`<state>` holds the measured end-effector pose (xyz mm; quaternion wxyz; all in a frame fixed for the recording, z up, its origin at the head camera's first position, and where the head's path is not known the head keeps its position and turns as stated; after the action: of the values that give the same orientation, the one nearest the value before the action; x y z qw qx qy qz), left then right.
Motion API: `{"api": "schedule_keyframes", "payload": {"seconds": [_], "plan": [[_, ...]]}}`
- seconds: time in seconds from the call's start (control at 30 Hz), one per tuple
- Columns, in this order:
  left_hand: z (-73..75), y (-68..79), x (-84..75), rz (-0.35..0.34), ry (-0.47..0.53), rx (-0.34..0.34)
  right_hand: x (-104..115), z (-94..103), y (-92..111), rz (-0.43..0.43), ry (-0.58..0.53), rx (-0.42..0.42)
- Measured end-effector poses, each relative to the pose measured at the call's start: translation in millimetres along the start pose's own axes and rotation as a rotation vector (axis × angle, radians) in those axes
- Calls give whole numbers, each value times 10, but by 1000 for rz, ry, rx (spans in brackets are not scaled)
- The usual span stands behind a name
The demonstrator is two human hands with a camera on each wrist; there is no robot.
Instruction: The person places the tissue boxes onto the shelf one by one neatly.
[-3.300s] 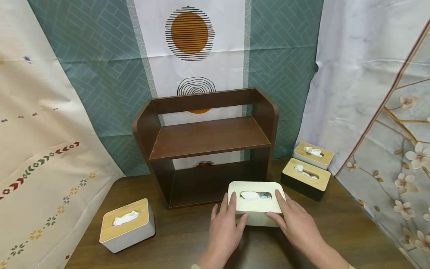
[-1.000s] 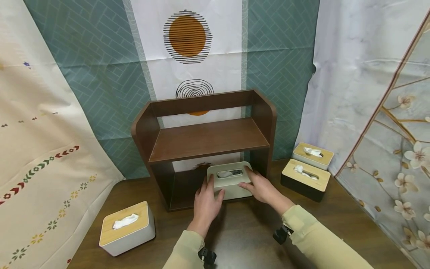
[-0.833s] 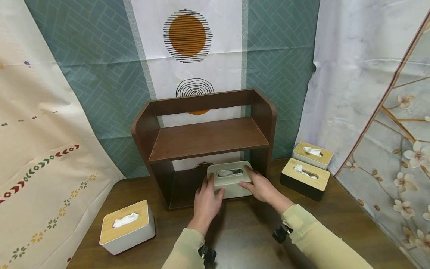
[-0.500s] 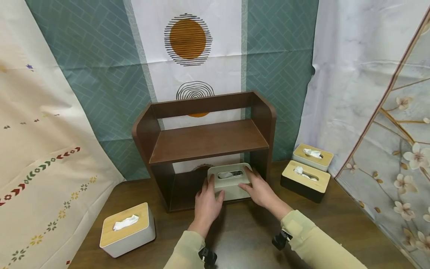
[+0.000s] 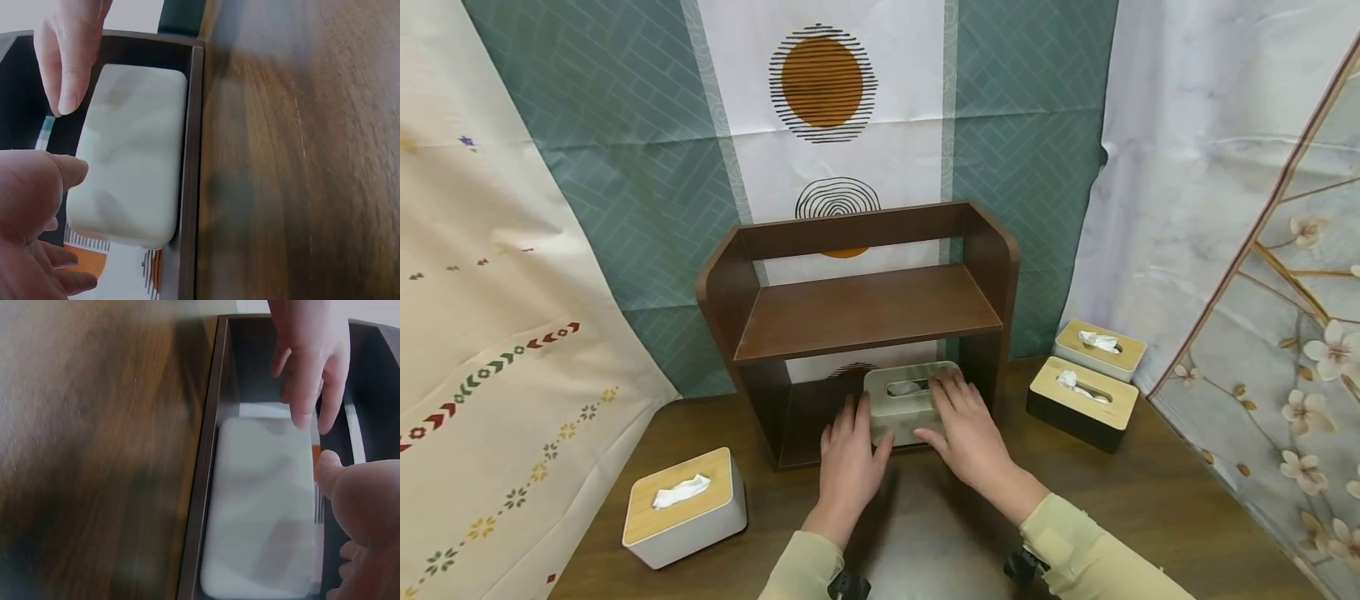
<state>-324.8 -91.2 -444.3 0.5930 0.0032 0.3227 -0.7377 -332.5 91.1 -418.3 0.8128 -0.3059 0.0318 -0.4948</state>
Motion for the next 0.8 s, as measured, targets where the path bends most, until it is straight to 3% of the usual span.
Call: {"api": "schedule_keyframes", "payload": {"seconds": [0.23,0.63,0.8], "plan": [[166,99,30,-15,-56,2,233,-17,29,57,56,13],[469,278,216,5,-131,12,605,-125,30,78,-15,122],[652,351,272,3,-161,-20,816,-161,27,130,-19,132]]}}
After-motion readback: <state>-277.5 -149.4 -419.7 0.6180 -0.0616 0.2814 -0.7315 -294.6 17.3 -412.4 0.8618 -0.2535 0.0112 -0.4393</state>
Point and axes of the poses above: each hand's wrist, its own y-axis away from the middle knuckle, its own z-axis out of the back of the hand, x = y × z, the point moved 8 cm from there along -y, towards the middle knuckle, and after that the axes turned 2 degrees about -z, right-handed, at the moved point
